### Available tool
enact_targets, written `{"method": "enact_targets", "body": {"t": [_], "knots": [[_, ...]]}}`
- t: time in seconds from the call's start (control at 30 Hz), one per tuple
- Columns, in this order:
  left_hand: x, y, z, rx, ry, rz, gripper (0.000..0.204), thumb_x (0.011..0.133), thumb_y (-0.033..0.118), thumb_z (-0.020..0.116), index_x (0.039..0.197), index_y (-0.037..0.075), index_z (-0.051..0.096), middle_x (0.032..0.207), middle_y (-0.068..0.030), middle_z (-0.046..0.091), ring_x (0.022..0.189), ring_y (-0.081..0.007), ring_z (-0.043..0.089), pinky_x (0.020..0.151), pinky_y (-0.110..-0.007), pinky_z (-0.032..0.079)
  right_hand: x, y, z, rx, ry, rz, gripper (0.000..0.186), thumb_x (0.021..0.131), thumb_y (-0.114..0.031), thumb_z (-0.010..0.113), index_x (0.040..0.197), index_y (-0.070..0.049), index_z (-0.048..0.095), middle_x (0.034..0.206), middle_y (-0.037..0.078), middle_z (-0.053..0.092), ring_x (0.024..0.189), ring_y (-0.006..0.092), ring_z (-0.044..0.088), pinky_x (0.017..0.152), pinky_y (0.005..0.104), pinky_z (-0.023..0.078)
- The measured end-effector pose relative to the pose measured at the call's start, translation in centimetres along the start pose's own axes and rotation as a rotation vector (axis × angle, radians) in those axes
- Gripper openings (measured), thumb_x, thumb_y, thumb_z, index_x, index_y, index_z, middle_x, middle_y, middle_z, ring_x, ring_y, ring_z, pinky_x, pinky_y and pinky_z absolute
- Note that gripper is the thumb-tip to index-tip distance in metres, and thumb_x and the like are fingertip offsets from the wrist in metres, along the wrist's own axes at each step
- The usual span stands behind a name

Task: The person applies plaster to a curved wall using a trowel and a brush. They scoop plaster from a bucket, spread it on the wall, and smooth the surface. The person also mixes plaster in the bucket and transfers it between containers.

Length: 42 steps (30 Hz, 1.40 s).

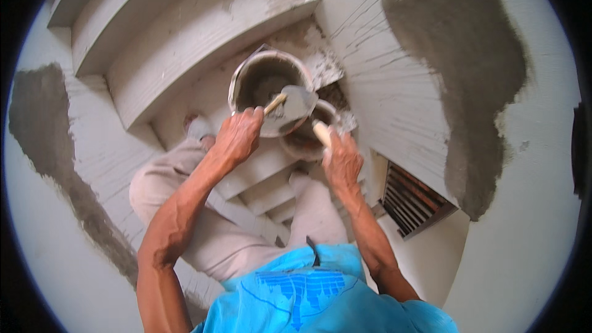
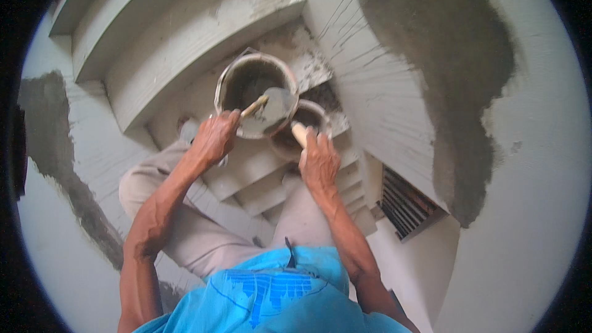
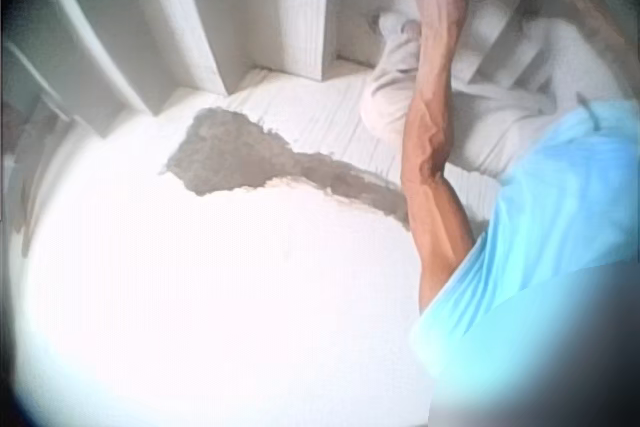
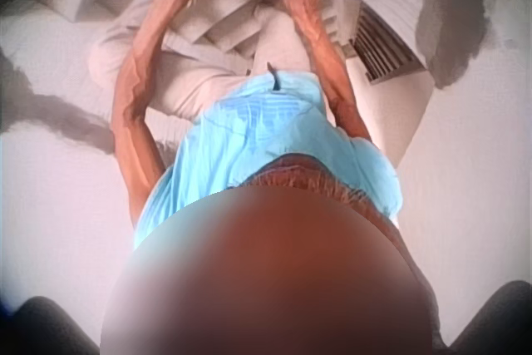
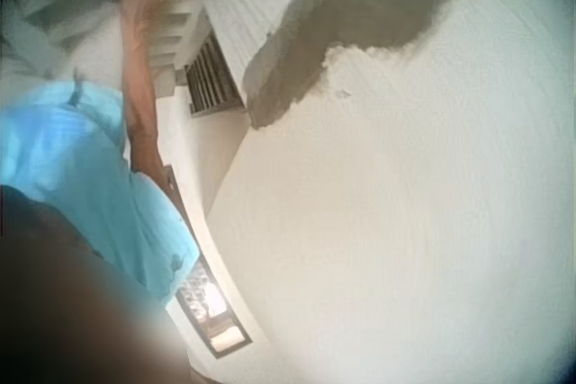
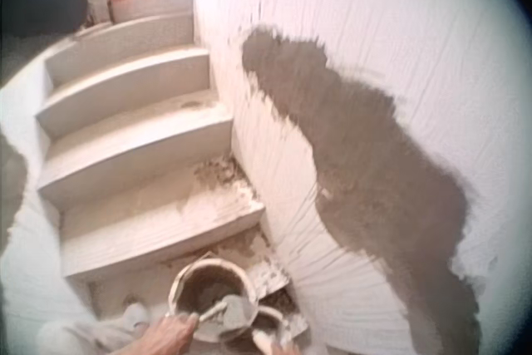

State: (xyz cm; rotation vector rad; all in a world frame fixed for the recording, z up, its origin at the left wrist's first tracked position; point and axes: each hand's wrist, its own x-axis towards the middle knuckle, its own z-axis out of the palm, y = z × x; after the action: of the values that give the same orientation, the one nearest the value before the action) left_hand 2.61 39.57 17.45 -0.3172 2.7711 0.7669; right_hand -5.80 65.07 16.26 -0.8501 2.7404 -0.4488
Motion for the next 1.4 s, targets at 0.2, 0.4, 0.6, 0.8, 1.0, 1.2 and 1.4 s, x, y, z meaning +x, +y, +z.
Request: {"method": "enact_targets", "body": {"t": [0.2,0.4,0.6,0.8,1.0,1.2,1.4], "knots": [[0.1,-2.0,-1.1,0.054,0.088,-0.093,0.009,0.086,0.004,0.053,0.092,-0.001,0.05,0.084,-0.0259,0.063,0.08,-0.0466,0.064,0.069,-0.056,0.05,-0.2,-0.3,-1.0,0.046,0.001,0.0,0.056,0.075,-0.002,0.072,0.13,-0.003,0.058,0.101,0.015,0.058,0.093,0.0349,0.062,0.077,0.0461,0.053],[1.1,0.1,-1.9,-0.167,0.133,-0.019,0.009,0.091,0.008,0.051,0.096,0.001,0.051,0.086,-0.0265,0.063,0.08,-0.0504,0.062,0.067,-0.058,0.048,0.3,0.4,1.0,0.016,-0.015,-0.027,0.054,0.075,-0.004,0.073,0.127,-0.004,0.059,0.099,0.013,0.058,0.096,0.0319,0.063,0.076,0.0449,0.054],[0.8,0.3,-0.7,-0.071,0.018,0.001,0.01,0.088,0.005,0.052,0.096,0.0,0.052,0.088,-0.0267,0.064,0.081,-0.0478,0.064,0.071,-0.056,0.051,0.6,0.0,0.7,0.046,0.03,-0.011,0.06,0.071,-0.004,0.075,0.129,-0.006,0.06,0.106,0.015,0.059,0.095,0.0329,0.063,0.077,0.045,0.054],[-0.1,-2.5,1.0,0.057,-0.076,-0.083,0.012,0.086,0.005,0.053,0.097,0.001,0.052,0.087,-0.0255,0.065,0.085,-0.0452,0.065,0.074,-0.056,0.052,1.0,-0.8,-3.3,0.142,0.105,0.016,0.06,0.072,-0.004,0.072,0.131,-0.007,0.059,0.103,0.016,0.06,0.095,0.0362,0.062,0.078,0.0468,0.052],[0.9,-2.9,-1.3,-0.01,0.159,-0.206,0.011,0.092,0.012,0.051,0.092,0.002,0.055,0.082,-0.0292,0.064,0.081,-0.0511,0.062,0.071,-0.06,0.048,1.4,1.8,-2.0,0.443,0.034,0.109,0.052,0.076,-0.008,0.064,0.127,-0.004,0.061,0.089,0.018,0.064,0.077,0.0345,0.065,0.071,0.0432,0.053],[1.1,-2.2,-3.5,-0.19,0.239,-0.254,0.025,0.098,0.02,0.054,0.109,-0.001,0.062,0.086,-0.0295,0.064,0.083,-0.0484,0.064,0.071,-0.052,0.048,0.6,2.0,-1.5,1.442,-0.452,0.595,0.046,0.09,-0.022,0.052,0.13,0.0,0.055,0.076,0.007,0.061,0.052,0.0117,0.055,0.043,0.0277,0.047],[0.6,0.0,-3.3,-0.29,0.354,-0.139,0.018,0.098,0.017,0.054,0.104,0.002,0.061,0.084,-0.027,0.065,0.081,-0.0472,0.064,0.07,-0.056,0.048,0.4,1.5,-1.0,1.647,-0.536,0.676,0.042,0.098,-0.029,0.05,0.129,-0.001,0.055,0.076,0.006,0.059,0.053,0.0128,0.055,0.043,0.0296,0.046]]}}
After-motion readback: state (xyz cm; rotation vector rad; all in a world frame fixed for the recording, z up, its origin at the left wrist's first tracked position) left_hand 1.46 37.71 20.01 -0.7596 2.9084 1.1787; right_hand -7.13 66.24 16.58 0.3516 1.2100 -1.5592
